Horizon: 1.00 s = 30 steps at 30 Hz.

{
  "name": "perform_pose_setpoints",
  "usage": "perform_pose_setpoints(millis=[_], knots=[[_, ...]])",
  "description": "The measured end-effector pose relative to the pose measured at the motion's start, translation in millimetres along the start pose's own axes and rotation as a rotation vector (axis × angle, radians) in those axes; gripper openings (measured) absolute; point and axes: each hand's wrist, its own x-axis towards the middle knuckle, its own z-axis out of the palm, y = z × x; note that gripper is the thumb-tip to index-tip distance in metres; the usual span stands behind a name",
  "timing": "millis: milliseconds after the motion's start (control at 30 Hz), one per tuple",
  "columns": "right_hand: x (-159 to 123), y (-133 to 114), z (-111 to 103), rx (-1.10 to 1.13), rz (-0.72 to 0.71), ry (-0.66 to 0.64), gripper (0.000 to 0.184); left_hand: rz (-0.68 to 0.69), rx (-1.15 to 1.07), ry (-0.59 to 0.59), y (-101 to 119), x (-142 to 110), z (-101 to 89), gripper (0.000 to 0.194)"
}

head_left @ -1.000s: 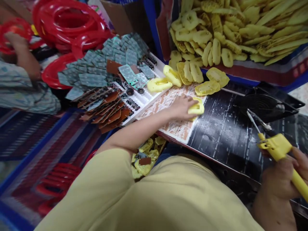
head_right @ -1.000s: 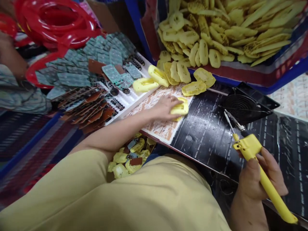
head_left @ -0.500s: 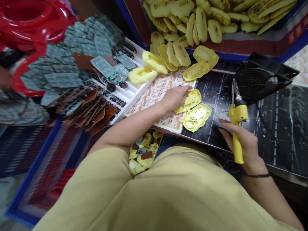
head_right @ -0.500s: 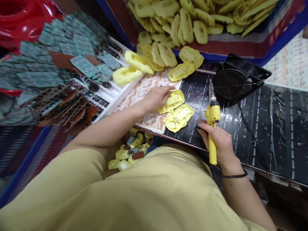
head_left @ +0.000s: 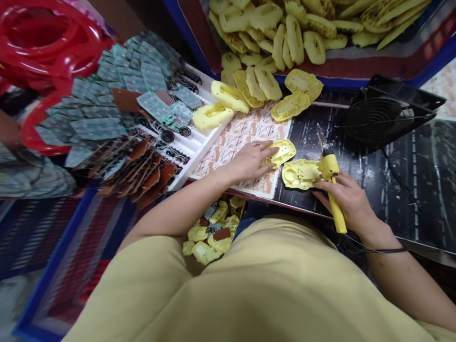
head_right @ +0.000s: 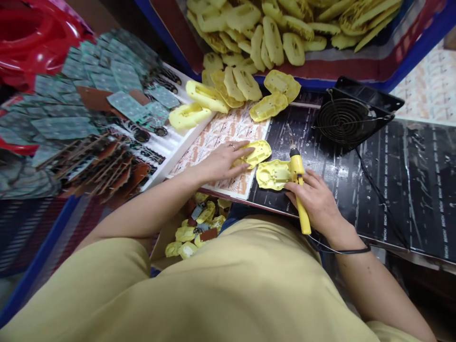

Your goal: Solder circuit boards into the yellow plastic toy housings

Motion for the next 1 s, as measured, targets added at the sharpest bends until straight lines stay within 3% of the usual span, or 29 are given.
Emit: perform_pose_setpoints(millis=[233,333,433,533,633,700,800,900,1000], knots=[[2,-22,-11,0.166,0.112,0.002,0.026,0.226,-0.111,-0.06,15,73,-12.5,0.054],[1,-21,-20,0.185,0.132,0.056,0.029,0.357,-0.117,-0.125,29,87,-13.6,0.063],[-3,-14,-28,0.114,0.186,0.122,0.03,0.398,-0.055,-0.112,53,73,-10.1,0.067],[-2,-5,-30,0.039,0.177,0.131,0.03,0.45,-0.01,-0.016,77,43,3.1,0.054],[5,7,-23,0.039,0.133,0.087,0.031,0.572,0.019,0.033,86,17,18.0,0.049],[10,15,-14,0.056,0.095,0.032,0.028,0.614,0.051,0.015,77,7,20.6,0.049],[13,24,-4,0.043,0.04,-0.068,0.02,0.594,0.087,-0.051,46,2,9.9,0.056],[10,21,-5,-0.037,0.012,-0.112,0.013,0.467,0.072,-0.091,11,3,-7.7,0.064],[6,5,-15,-0.065,-0.004,-0.102,0.011,0.347,-0.024,-0.139,-10,8,-18.3,0.077]])
